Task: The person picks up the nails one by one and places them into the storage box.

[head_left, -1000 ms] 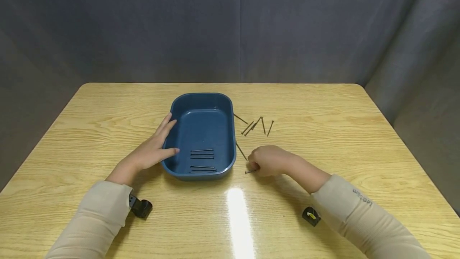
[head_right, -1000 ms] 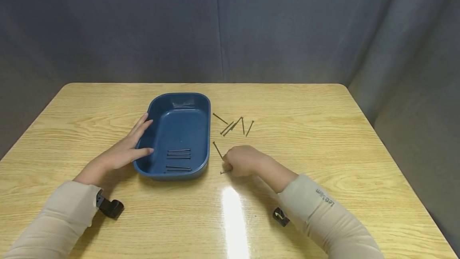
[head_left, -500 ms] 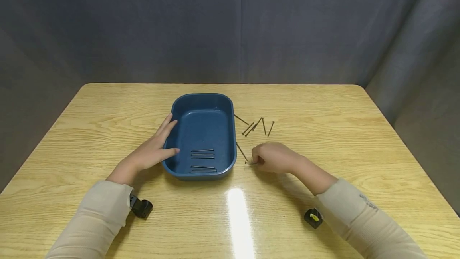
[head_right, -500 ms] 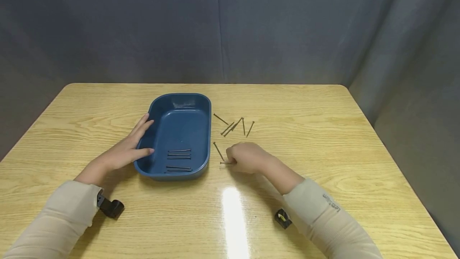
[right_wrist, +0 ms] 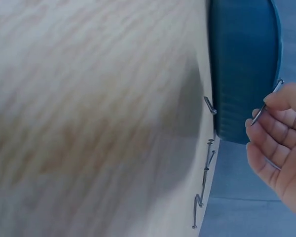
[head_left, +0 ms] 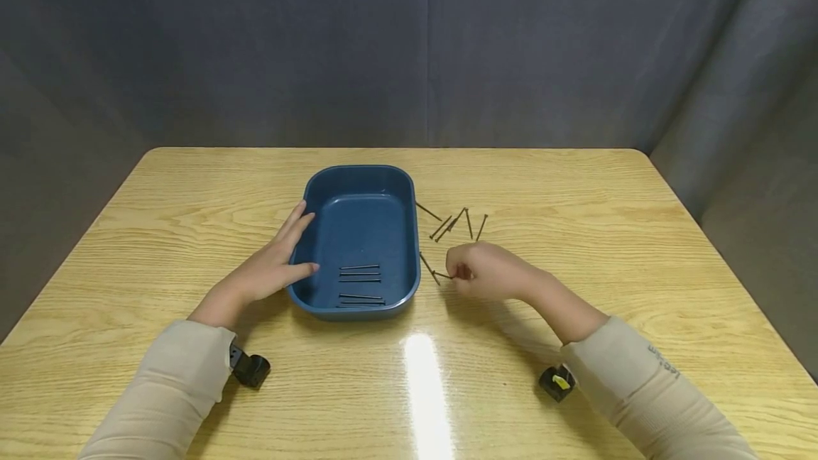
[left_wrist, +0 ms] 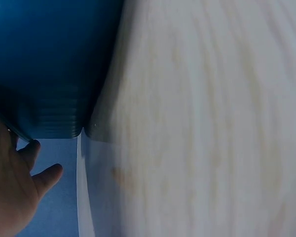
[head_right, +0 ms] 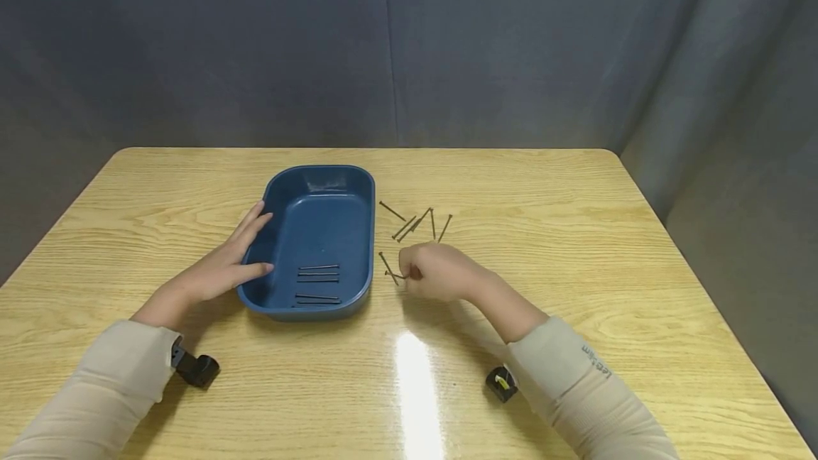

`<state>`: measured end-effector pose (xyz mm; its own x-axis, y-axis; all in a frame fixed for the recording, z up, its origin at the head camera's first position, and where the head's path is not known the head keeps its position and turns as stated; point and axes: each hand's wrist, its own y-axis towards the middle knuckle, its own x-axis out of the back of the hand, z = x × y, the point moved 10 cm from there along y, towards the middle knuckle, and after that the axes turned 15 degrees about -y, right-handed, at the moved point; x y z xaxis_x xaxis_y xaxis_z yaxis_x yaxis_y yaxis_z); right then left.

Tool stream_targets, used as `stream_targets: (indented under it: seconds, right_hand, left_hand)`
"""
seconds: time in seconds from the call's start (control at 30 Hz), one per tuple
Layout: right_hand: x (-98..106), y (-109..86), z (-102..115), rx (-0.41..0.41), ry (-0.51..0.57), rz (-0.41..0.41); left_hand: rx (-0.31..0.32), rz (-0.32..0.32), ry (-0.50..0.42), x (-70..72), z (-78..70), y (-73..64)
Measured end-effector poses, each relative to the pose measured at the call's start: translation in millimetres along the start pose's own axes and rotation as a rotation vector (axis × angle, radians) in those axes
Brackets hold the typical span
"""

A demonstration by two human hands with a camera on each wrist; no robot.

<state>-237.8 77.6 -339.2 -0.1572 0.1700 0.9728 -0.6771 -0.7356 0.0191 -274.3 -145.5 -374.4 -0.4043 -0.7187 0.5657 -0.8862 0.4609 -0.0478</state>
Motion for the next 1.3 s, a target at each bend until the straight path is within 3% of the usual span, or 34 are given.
stream_targets:
  seconds: [0.23,0.47,0.93,1.3]
  right_hand:
    - [14.5,2.1,1.7,0.002,0.067,-0.085]
    - [25.0,9.1,11.3,0.007,0.034,-0.176]
    - [28.5,32.7,24.7,-0.006,0.014,-0.205]
    - [26.5,52.7,40.4,0.064,-0.008,-0.235]
  left_hand:
    - [-0.005,0.002,0.002,0.0,-0.4,0.8]
    - [0.001,0.003,-0.004,-0.6,0.5,1.0]
    - [0.012,-0.005,0.004,-0.5,-1.0,0.1]
    - [0.012,-0.008,0.006,0.1,-0.8,-0.6]
